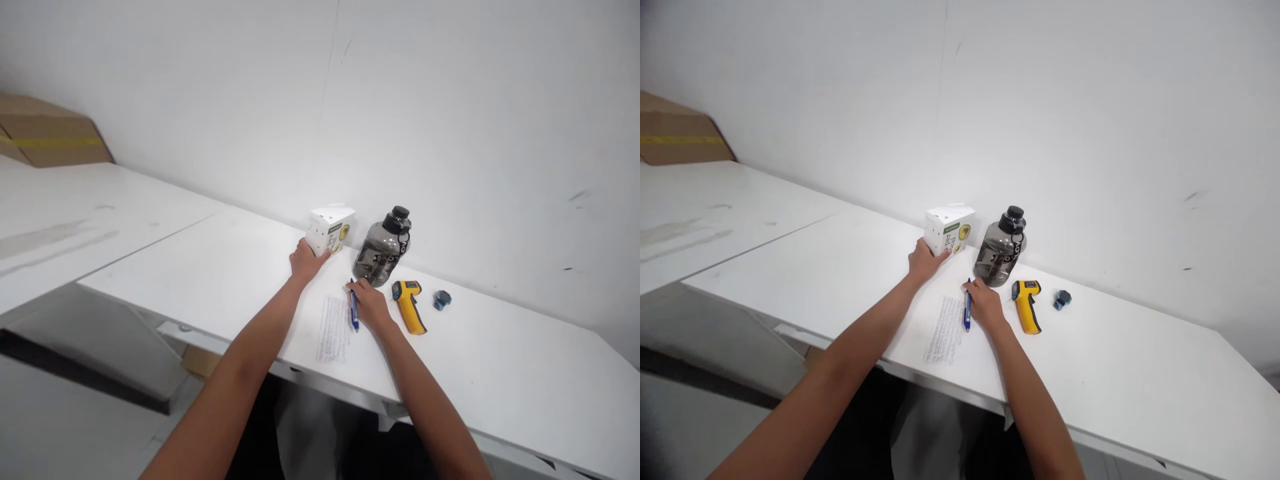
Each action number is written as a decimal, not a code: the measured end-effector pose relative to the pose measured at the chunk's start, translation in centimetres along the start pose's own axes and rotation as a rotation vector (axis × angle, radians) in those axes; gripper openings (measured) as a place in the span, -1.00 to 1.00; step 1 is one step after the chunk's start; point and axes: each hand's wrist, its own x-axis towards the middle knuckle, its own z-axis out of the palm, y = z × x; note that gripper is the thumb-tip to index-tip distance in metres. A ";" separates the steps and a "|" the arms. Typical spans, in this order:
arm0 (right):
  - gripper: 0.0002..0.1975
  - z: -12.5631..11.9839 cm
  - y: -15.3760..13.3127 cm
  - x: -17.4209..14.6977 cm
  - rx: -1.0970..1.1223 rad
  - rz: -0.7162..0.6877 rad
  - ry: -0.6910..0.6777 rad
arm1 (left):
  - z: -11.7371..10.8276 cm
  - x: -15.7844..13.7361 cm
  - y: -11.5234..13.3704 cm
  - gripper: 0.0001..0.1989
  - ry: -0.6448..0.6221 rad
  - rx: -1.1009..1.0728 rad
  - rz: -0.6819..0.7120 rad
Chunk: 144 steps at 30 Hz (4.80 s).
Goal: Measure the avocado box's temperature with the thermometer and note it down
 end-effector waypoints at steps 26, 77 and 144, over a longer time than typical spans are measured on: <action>-0.39 -7.1 4.3 -2.6 -0.112 0.829 -0.152 | -0.5 0.3 -0.1 -0.31 -0.044 0.012 -0.071; -0.05 -5.7 5.3 -2.5 -0.094 0.995 -0.032 | -0.5 0.2 -0.1 -0.32 -0.041 -0.011 -0.068; -0.41 -3.6 4.6 -2.1 -0.277 0.860 -0.009 | -0.2 0.2 -0.3 -0.34 -0.039 -0.022 -0.052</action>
